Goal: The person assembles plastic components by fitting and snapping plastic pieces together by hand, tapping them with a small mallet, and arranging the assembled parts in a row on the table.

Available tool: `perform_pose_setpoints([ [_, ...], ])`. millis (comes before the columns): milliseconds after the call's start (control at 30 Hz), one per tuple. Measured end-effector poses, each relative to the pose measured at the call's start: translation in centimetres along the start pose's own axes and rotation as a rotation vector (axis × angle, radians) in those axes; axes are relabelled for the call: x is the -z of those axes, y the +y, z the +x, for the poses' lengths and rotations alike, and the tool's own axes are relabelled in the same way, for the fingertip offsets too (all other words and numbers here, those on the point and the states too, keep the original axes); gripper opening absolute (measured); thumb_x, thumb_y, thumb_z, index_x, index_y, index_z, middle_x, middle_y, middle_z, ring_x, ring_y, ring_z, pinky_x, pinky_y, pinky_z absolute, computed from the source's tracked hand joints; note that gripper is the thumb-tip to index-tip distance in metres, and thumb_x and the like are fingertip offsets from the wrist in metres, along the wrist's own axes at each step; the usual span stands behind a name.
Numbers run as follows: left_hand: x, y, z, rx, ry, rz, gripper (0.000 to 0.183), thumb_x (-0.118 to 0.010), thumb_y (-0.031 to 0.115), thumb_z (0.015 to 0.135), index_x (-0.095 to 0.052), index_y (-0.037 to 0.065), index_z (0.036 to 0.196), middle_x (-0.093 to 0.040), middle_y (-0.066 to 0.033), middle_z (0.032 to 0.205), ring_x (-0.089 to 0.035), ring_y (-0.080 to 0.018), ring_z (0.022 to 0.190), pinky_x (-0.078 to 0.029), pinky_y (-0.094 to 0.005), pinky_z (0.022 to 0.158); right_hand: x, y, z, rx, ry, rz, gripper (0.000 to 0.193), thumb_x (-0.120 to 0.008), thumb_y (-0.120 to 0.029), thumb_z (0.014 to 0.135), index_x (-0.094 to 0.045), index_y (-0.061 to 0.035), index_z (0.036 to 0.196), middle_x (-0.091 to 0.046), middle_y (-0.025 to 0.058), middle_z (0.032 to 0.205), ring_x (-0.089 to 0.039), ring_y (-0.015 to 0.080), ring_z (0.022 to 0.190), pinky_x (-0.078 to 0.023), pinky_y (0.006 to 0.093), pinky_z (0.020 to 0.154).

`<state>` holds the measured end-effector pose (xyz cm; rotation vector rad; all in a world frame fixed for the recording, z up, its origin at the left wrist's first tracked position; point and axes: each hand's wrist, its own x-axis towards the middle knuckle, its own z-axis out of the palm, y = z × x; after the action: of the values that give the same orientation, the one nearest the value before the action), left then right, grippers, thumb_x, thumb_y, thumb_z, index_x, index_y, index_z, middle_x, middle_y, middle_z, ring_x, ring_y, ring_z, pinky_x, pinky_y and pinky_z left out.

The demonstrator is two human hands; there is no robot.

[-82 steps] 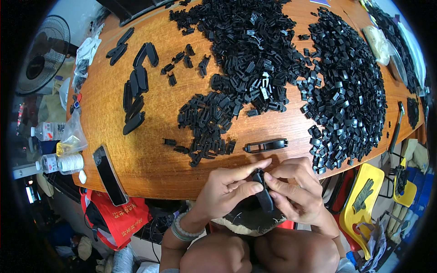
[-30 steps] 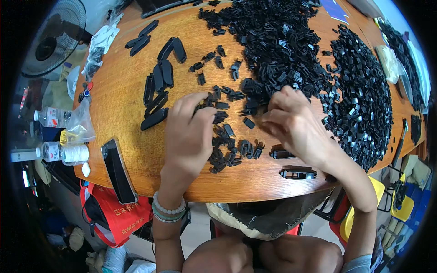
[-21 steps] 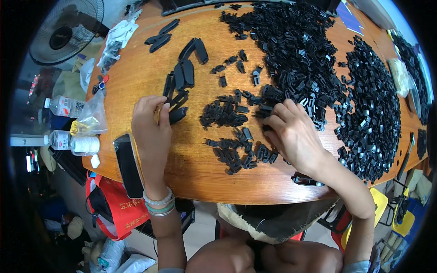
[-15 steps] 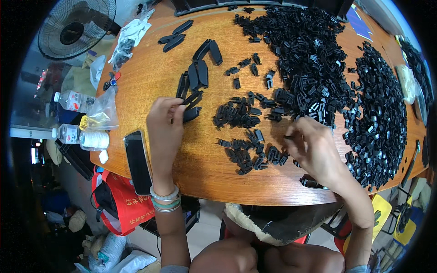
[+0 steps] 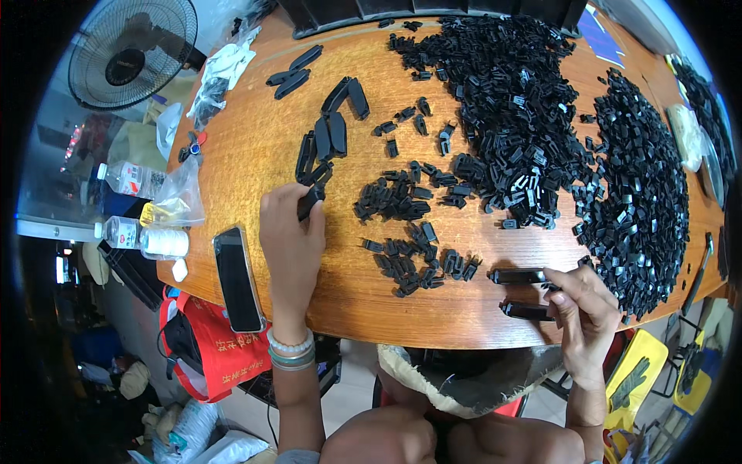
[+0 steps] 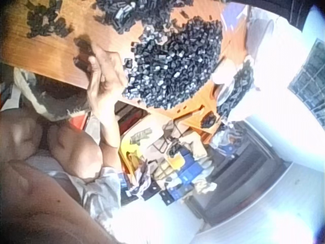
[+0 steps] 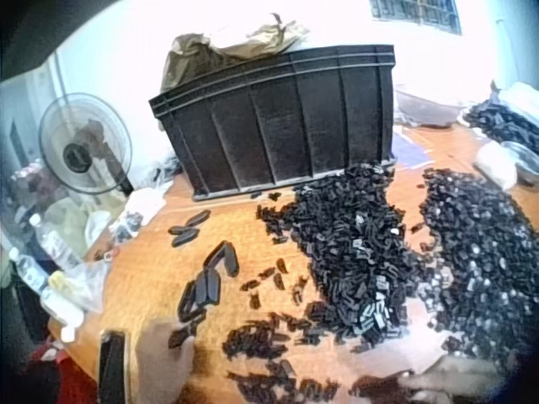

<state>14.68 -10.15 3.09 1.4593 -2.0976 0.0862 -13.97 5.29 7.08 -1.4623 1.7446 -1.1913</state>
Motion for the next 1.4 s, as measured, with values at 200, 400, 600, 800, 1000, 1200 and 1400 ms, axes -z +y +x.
perform_pose_setpoints([
  [200, 1.9, 7.4, -1.8, 0.390, -0.121, -0.915, 0.021, -0.063, -0.007, 0.082, -0.054, 0.001, 0.100, -0.065, -0.0123, 0.097, -0.064, -0.0174, 0.087, -0.052, -0.0285, 0.079, -0.7, 1.7, -0.8, 0.047, 0.014, 0.149, 0.016, -0.067, 0.007, 0.075, -0.069, 0.0042, 0.091, -0.065, 0.0133, 0.080, -0.061, 0.0191, 0.068, -0.047, 0.0270, 0.063],
  [400, 0.7, 11.2, -2.7, 0.584, -0.597, -1.712, 0.025, -0.060, -0.004, 0.087, -0.049, -0.002, 0.109, -0.066, -0.0155, 0.095, -0.065, -0.0184, 0.083, -0.053, -0.0298, 0.077, -1.6, 1.0, 0.0, 0.325, 0.011, 0.181, 0.015, -0.070, 0.006, 0.072, -0.068, 0.0015, 0.087, -0.064, 0.0168, 0.103, -0.061, 0.0210, 0.076, -0.049, 0.0296, 0.067],
  [600, 0.4, 12.0, -3.4, 0.725, -0.843, -1.799, 0.026, -0.057, 0.000, 0.091, -0.049, -0.004, 0.115, -0.065, -0.0152, 0.098, -0.066, -0.0172, 0.089, -0.054, -0.0282, 0.077, -1.5, 1.7, 0.5, 0.399, -0.240, 0.198, 0.013, -0.068, 0.003, 0.074, -0.066, 0.0011, 0.087, -0.059, 0.0163, 0.117, -0.062, 0.0242, 0.086, -0.050, 0.0330, 0.073],
  [800, 0.2, 13.1, -5.0, 0.440, -0.658, -1.518, 0.033, -0.055, 0.000, 0.091, -0.048, -0.005, 0.124, -0.063, -0.0195, 0.110, -0.064, -0.0229, 0.096, -0.056, -0.0334, 0.077, -1.6, 2.6, -0.3, 0.227, -0.133, 0.414, 0.013, -0.065, 0.006, 0.077, -0.066, 0.0021, 0.089, -0.061, 0.0206, 0.114, -0.064, 0.0278, 0.095, -0.052, 0.0339, 0.080],
  [1000, 0.5, 12.8, -4.9, 0.533, -0.989, -1.850, 0.070, -0.058, 0.005, 0.091, -0.016, 0.001, 0.147, -0.061, -0.0128, 0.094, -0.055, -0.0113, 0.065, -0.048, -0.0252, 0.059, -0.6, 1.8, -0.2, 0.407, 0.023, 0.202, 0.015, -0.070, 0.004, 0.070, -0.066, 0.0022, 0.085, -0.066, 0.0150, 0.091, -0.061, 0.0253, 0.076, -0.047, 0.0334, 0.066],
  [1200, 0.4, 12.4, -5.3, 0.414, -1.250, -1.860, 0.082, -0.060, 0.010, 0.092, -0.002, 0.004, 0.150, -0.053, -0.0081, 0.117, -0.053, -0.0087, 0.090, -0.045, -0.0222, 0.077, -1.1, 1.3, -0.3, 0.457, 0.035, 0.085, 0.018, -0.071, 0.006, 0.067, -0.066, 0.0035, 0.084, -0.064, 0.0120, 0.081, -0.060, 0.0252, 0.069, -0.047, 0.0339, 0.064],
  [1400, 0.4, 13.0, -5.2, 0.390, -1.259, -1.778, 0.082, -0.058, 0.009, 0.092, 0.002, 0.000, 0.149, 0.002, -0.0123, 0.157, -0.027, -0.0176, 0.135, -0.030, -0.0316, 0.106, -0.2, 1.3, -0.6, 0.544, -0.025, -0.092, 0.025, -0.074, -0.001, 0.062, -0.068, 0.0028, 0.086, -0.064, 0.0092, 0.082, -0.058, 0.0223, 0.068, -0.042, 0.0319, 0.059],
])
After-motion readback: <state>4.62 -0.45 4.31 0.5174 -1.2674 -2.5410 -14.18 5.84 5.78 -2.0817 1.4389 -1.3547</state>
